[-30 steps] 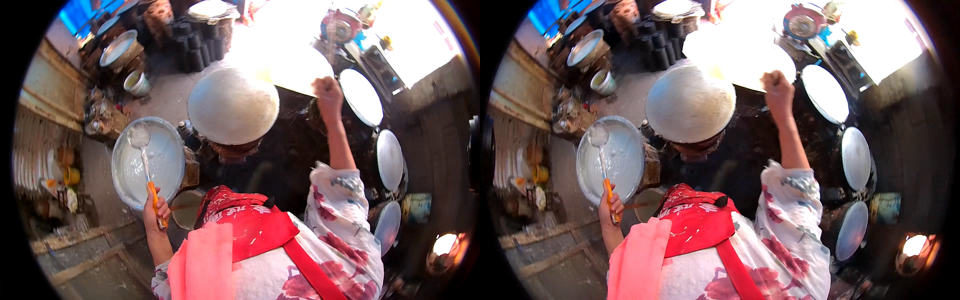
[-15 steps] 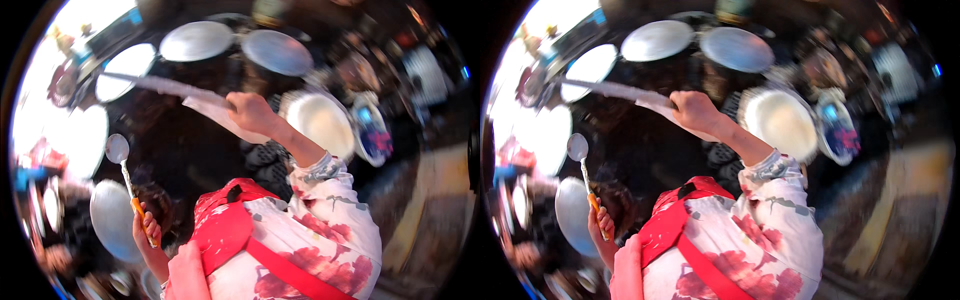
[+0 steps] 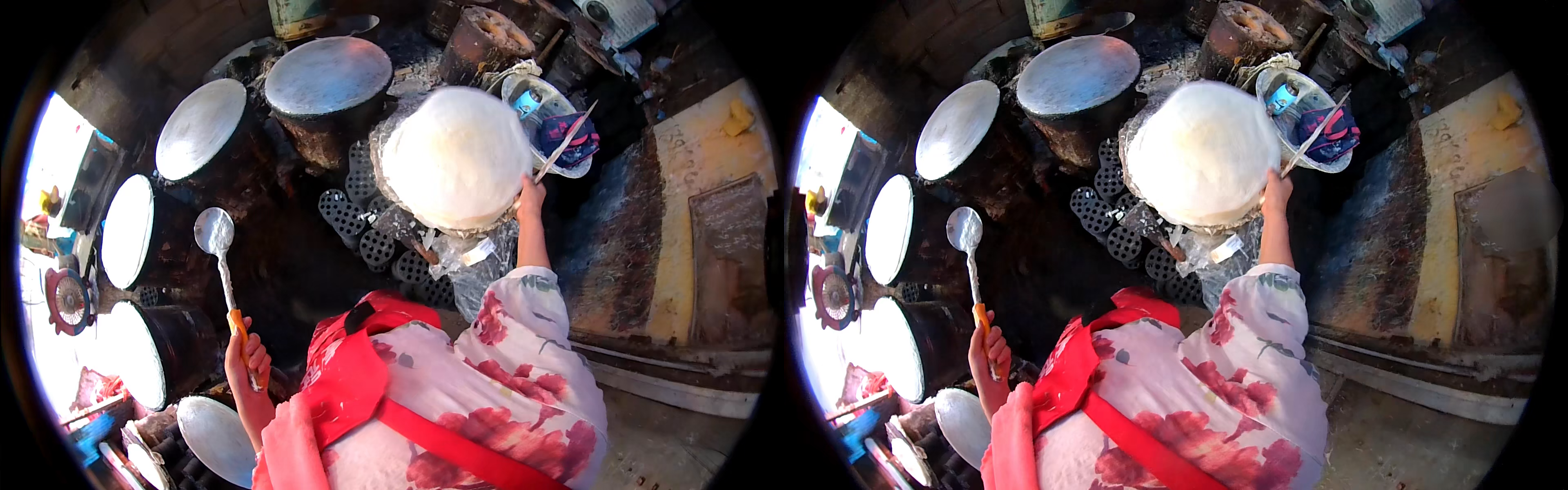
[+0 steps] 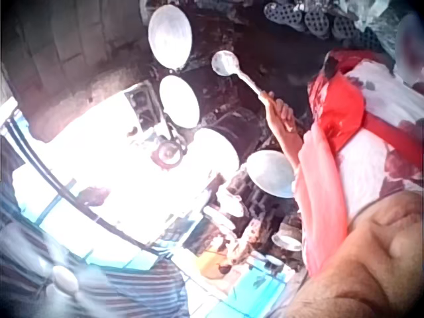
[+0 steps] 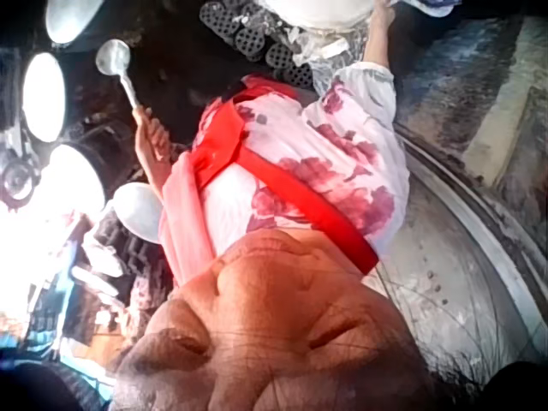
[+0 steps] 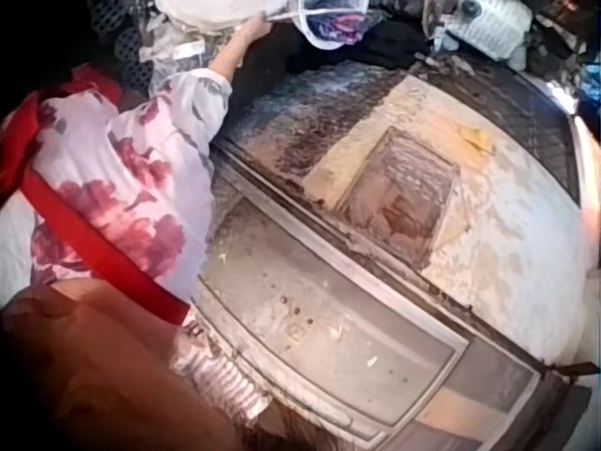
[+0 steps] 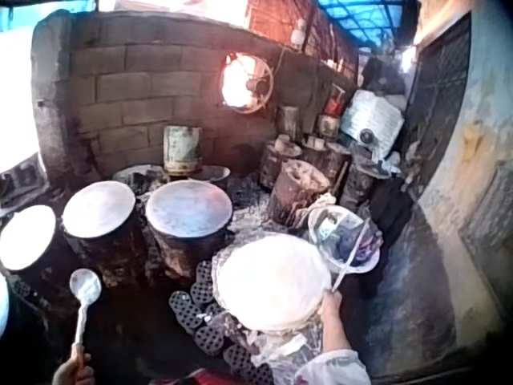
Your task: The person scoops a white batter from a large metal basin using a ladle and pours it onto several round, heated metal pans. They use a flat wooden stick to spread the batter evenly across the surface of each pan. The person repeatedly moves between the pans, checking the batter and spreading it to ensure uniform coverage.
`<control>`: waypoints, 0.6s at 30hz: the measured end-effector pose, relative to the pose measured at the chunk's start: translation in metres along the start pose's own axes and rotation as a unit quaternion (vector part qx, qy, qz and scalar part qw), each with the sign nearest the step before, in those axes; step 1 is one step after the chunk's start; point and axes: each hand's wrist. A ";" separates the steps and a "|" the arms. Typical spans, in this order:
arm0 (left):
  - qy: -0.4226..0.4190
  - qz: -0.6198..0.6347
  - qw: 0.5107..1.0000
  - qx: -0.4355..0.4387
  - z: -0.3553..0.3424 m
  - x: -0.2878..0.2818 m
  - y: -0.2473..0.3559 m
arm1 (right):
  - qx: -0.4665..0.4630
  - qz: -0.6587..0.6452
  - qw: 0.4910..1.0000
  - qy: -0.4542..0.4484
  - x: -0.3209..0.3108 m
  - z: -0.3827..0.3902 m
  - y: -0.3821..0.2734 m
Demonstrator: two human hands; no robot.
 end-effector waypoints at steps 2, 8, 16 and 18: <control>0.005 0.000 1.000 -0.012 -0.009 0.001 -0.001 | 0.030 0.082 0.996 -0.001 -0.018 -0.015 0.041; 0.024 0.050 0.998 -0.015 -0.019 0.007 -0.009 | -0.014 0.417 0.907 0.059 -0.036 -0.035 0.070; -0.007 0.195 0.977 0.088 -0.004 0.010 -0.038 | -0.282 0.486 0.813 -0.154 0.128 0.020 0.015; 0.015 0.206 0.971 0.123 0.008 0.011 -0.034 | -0.288 0.513 0.727 -0.354 0.216 0.068 0.020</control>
Point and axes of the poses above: each hand's wrist, its own z-axis away from the middle knuckle, its own x-axis out of the palm, y = z × x, and after that the axes turned 14 degrees about -y, right-handed
